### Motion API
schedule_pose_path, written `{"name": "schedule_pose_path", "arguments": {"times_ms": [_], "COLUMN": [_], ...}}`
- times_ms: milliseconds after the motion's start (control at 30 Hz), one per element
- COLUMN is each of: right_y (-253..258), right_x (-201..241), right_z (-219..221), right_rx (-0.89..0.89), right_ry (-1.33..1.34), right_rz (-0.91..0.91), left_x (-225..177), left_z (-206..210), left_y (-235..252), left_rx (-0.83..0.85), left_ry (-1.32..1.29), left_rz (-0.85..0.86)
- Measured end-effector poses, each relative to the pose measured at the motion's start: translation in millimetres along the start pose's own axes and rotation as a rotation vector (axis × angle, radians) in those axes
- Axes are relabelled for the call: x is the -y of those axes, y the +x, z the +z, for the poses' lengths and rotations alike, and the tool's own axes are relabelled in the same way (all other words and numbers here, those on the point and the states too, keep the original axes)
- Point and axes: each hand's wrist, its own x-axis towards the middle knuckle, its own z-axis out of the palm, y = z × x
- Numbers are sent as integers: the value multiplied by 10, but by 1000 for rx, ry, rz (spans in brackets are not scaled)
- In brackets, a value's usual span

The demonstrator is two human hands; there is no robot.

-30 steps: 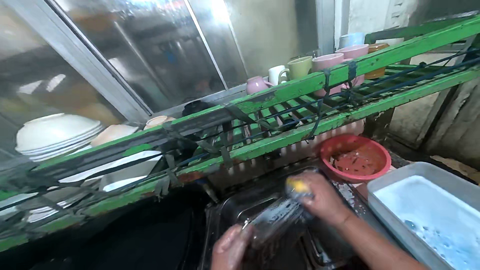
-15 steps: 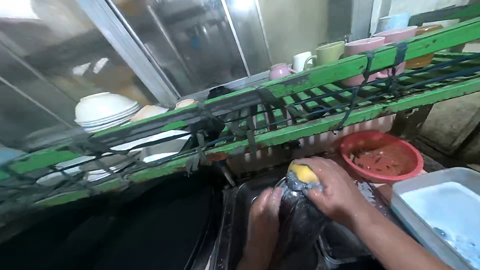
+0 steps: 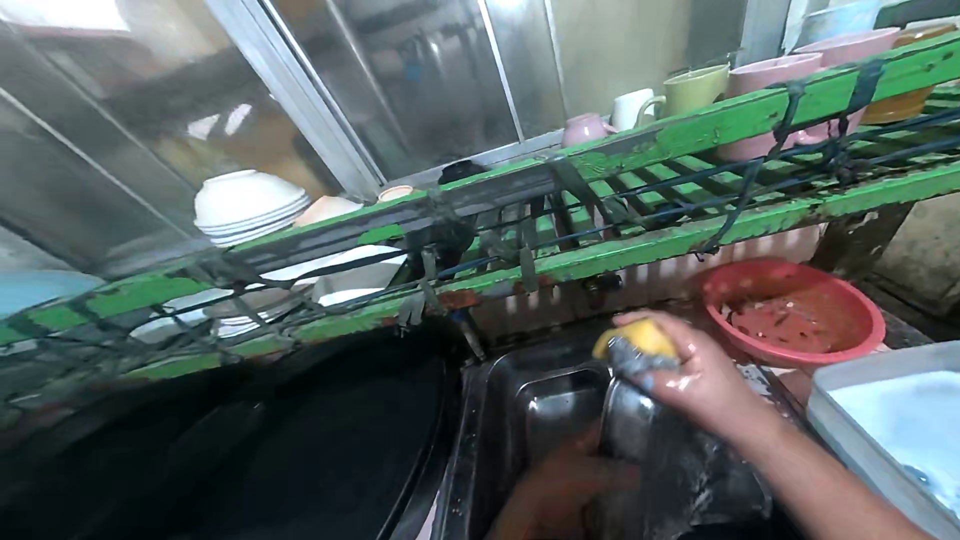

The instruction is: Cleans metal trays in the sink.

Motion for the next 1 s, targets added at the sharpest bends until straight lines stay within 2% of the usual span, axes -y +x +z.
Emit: {"name": "schedule_pose_path", "arguments": {"times_ms": [33,100,233,300,367,467,500,533,633,700,767,833,900,933,967,1000], "right_y": [-8,-6,-115,-253,-392,-509,-495,-468,-361,-393,-510,-670,-813,-863,-896,-894], "right_x": [-3,-209,-1189,-1297,-1090,-765,-762,-828,-1292,-1456,-1242,-954,-870,-922,-1019,-1149], "right_z": [65,55,-268,-174,163,676,689,591,4,-185,19,416,622,598,491,327], "right_rx": [33,-54,-339,-352,-236,-109,-93,-87,-250,-322,-227,-88,20,21,-5,-43], "right_ry": [-28,-32,-163,-168,-151,-132,-128,-116,-154,-181,-196,-175,-134,-140,-172,-230], "right_rz": [-32,32,417,505,434,-7,-60,4,479,606,529,218,-79,-101,-9,159], "left_x": [14,91,197,312,504,700,710,693,556,530,568,640,684,643,585,554], "left_z": [125,268,236,131,43,29,61,94,182,154,104,1,-143,-179,-200,-232], "left_y": [5,5,-101,8,211,458,464,412,96,21,155,383,512,501,454,383], "left_rx": [-123,-265,-540,-564,-501,-537,-569,-576,-566,-552,-583,-605,-566,-571,-585,-592], "left_ry": [-60,-173,-308,-373,-464,-514,-508,-500,-405,-418,-449,-502,-600,-625,-624,-605], "left_rz": [20,107,224,257,304,309,277,252,239,276,282,322,373,370,365,376]}}
